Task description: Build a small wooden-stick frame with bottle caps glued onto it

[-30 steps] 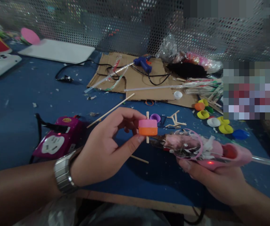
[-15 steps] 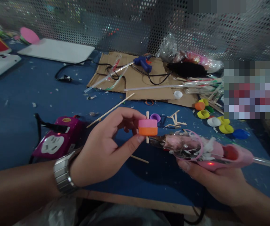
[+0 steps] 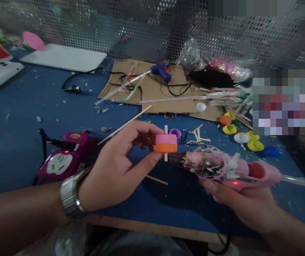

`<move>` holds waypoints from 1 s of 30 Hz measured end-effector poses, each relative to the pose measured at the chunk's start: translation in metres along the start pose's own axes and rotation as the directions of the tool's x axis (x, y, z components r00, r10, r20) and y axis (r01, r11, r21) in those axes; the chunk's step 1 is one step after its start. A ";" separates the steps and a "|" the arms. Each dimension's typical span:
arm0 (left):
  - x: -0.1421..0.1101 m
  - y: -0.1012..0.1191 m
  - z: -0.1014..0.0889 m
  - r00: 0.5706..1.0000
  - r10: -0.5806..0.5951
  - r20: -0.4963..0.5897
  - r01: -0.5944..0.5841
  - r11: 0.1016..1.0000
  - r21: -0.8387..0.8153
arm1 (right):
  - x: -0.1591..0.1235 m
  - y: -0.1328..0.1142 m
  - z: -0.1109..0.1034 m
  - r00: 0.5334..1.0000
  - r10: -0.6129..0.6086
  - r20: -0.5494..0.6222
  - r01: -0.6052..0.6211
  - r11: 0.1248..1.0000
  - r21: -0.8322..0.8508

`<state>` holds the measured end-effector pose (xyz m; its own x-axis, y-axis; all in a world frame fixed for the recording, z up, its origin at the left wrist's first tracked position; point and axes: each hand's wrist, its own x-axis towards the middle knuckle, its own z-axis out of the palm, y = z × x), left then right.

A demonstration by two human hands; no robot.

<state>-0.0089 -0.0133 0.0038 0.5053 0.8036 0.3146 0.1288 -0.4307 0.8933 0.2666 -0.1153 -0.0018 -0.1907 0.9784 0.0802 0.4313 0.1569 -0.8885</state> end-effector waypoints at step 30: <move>0.001 0.002 -0.002 0.999 -0.013 0.038 0.010 0.997 0.079 | -0.005 0.002 0.003 0.982 0.111 -0.151 -0.070 0.965 0.254</move>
<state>-0.0096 -0.0129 0.0065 0.5359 0.7927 0.2906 0.2005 -0.4538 0.8682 0.2658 -0.1206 -0.0053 -0.0065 0.9988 0.0483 0.2055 0.0487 -0.9774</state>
